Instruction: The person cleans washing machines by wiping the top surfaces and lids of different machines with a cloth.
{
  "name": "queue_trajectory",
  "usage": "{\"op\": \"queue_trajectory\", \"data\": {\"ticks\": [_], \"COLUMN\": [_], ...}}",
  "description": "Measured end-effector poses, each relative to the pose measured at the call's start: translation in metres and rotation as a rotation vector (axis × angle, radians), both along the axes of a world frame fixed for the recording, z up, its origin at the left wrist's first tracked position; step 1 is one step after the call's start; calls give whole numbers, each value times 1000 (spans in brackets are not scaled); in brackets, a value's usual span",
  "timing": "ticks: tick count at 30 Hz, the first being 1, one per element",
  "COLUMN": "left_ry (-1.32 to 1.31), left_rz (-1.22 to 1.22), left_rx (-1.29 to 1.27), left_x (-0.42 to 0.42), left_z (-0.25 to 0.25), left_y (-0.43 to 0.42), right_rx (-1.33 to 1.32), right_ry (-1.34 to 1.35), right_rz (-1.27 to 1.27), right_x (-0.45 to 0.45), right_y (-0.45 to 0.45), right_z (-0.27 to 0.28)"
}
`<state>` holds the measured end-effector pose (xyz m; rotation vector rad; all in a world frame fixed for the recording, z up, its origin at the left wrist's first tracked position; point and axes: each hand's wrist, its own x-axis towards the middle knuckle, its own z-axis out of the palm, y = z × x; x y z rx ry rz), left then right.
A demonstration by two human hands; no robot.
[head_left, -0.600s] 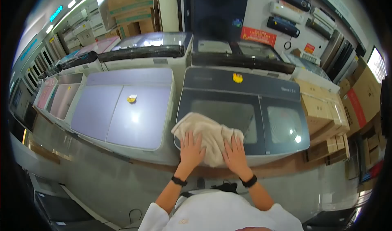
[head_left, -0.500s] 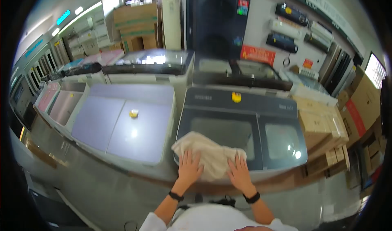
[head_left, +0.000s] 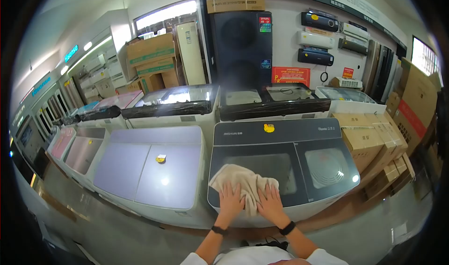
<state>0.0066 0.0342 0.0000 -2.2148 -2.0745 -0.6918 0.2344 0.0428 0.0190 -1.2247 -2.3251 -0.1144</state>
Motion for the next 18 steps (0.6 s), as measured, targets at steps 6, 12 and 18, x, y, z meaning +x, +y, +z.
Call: {"op": "queue_trajectory", "data": {"ticks": [6, 12, 18], "left_ry": [-18, -79, -140], "left_rz": [-148, -47, 159], "left_rx": [-194, -245, -112], "left_x": [-32, -61, -49], "left_z": [22, 23, 14], "left_y": [-17, 48, 24], "right_rx": [-78, -65, -51], "right_ry": [23, -59, -31], "right_rz": [42, -109, 202], "right_x": [54, -1, -31], "right_y": [22, 61, 0], "right_z": [-2, -8, 25]}}
